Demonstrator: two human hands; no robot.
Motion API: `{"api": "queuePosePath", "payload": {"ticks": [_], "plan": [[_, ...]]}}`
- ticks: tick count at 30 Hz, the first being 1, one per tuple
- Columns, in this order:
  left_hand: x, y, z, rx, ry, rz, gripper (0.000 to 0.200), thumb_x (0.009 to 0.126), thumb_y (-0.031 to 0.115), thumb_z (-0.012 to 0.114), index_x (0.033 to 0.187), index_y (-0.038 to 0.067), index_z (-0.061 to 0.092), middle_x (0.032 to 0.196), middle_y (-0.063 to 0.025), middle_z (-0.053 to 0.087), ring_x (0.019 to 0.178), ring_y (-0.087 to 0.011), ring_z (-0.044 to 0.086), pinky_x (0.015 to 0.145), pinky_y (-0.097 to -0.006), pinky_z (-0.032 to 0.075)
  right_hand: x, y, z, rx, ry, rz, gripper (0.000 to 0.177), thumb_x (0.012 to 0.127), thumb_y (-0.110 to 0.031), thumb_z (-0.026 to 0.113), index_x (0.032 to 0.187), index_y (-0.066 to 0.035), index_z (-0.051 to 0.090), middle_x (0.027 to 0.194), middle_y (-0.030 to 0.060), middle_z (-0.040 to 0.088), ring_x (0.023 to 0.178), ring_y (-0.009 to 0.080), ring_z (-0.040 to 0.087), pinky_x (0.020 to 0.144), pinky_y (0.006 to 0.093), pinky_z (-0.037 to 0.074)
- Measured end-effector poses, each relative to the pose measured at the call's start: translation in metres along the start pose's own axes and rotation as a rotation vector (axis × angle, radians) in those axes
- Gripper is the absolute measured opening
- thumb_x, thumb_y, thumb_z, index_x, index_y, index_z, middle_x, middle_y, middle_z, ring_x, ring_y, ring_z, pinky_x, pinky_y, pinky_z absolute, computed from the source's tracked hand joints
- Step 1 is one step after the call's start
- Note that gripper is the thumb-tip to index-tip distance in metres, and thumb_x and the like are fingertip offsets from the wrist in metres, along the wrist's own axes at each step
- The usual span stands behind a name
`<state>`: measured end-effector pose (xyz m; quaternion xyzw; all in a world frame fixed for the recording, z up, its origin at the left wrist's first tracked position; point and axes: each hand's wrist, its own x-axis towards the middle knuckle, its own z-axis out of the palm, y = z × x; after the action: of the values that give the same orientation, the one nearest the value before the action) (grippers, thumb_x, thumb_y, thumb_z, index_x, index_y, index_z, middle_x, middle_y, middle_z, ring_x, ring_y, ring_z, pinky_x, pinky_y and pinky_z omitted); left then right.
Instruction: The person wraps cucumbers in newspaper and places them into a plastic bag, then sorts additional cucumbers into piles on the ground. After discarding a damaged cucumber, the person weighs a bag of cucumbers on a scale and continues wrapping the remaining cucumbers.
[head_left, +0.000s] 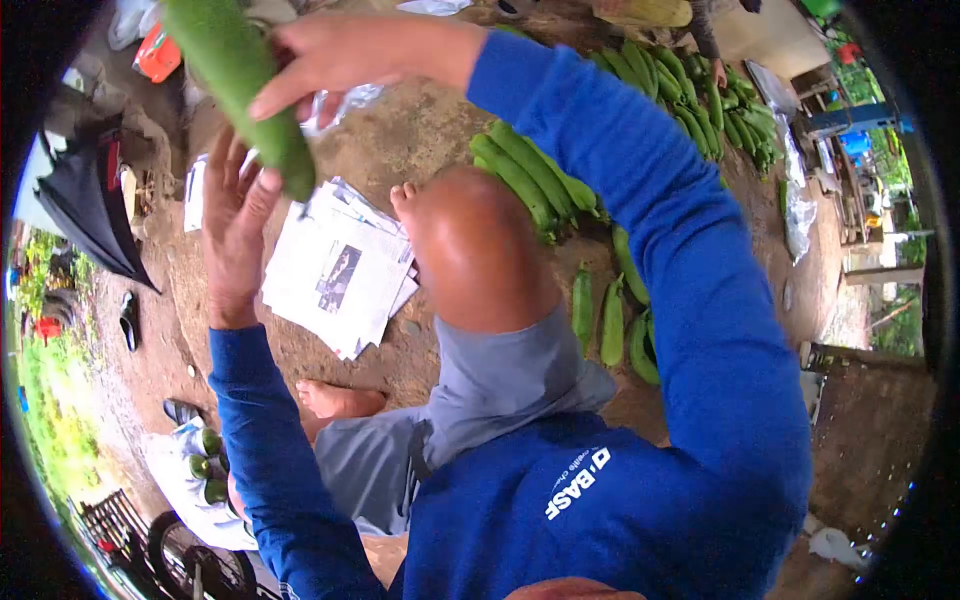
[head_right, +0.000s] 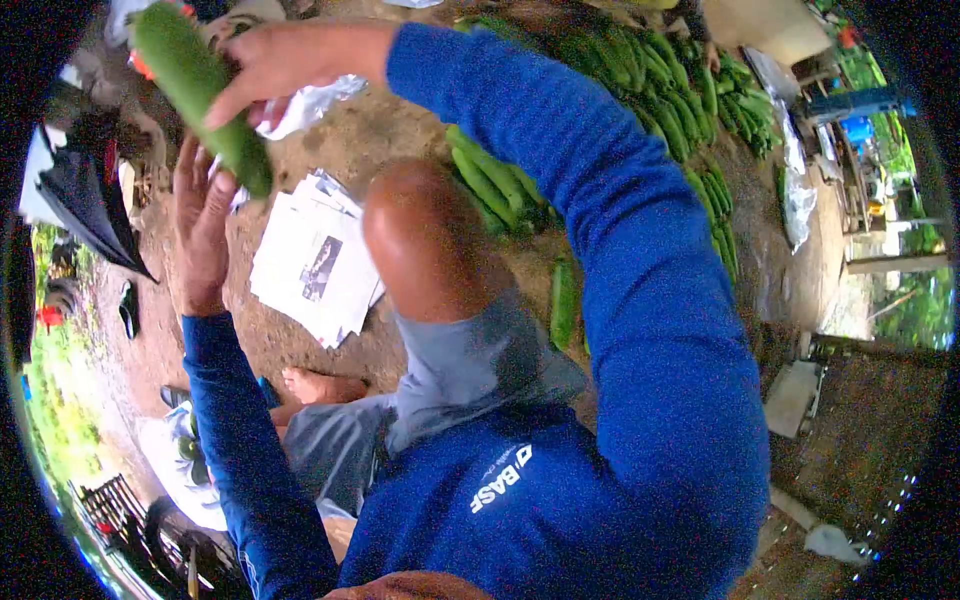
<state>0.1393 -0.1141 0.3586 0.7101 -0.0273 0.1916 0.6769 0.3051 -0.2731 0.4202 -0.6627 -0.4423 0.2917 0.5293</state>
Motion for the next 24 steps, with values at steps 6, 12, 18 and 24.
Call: {"api": "queuePosePath", "payload": {"ticks": [6,12,18,24], "plan": [[-0.028,-0.025,-0.080,0.087,0.231,-0.299,0.037,0.090,0.013,0.073,0.123,0.005,0.059,0.094,-0.0035,0.066,0.079,-0.0107,0.062,0.069,-0.0263,0.051,0.132,0.069,0.067,-0.319,-0.266,-0.163,0.049,0.084,-0.034,0.078,0.118,-0.002,0.066,0.102,0.0138,0.073,0.080,0.0239,0.070,0.069,0.0382,0.060],[-0.115,-0.201,-0.130,0.251,0.356,-0.488,0.052,0.082,0.011,0.078,0.128,0.000,0.058,0.095,-0.0071,0.067,0.078,-0.0137,0.061,0.066,-0.0279,0.049,0.078,0.290,0.173,-1.126,-0.252,-0.016,0.024,0.088,-0.009,0.053,0.097,-0.003,0.075,0.101,0.0219,0.074,0.092,0.0382,0.073,0.078,0.0509,0.059],[-0.199,-0.286,-0.130,0.144,0.198,-0.686,0.077,0.073,0.003,0.082,0.143,0.001,0.050,0.114,-0.0109,0.066,0.096,-0.0184,0.063,0.080,-0.0294,0.052,-0.059,0.383,0.253,-1.380,-0.409,-0.067,0.036,0.095,-0.015,0.052,0.131,-0.013,0.055,0.137,0.0143,0.054,0.119,0.0378,0.060,0.077,0.0531,0.058],[-0.199,-0.296,-0.132,-0.168,-0.064,-0.917,0.068,0.075,0.008,0.081,0.138,0.004,0.058,0.111,-0.0049,0.066,0.100,-0.0174,0.060,0.092,-0.0314,0.047,-0.061,0.387,0.263,-1.312,-0.597,-0.190,0.027,0.092,-0.016,0.054,0.117,-0.009,0.063,0.123,0.0170,0.062,0.109,0.0402,0.065,0.076,0.0504,0.058]]}}
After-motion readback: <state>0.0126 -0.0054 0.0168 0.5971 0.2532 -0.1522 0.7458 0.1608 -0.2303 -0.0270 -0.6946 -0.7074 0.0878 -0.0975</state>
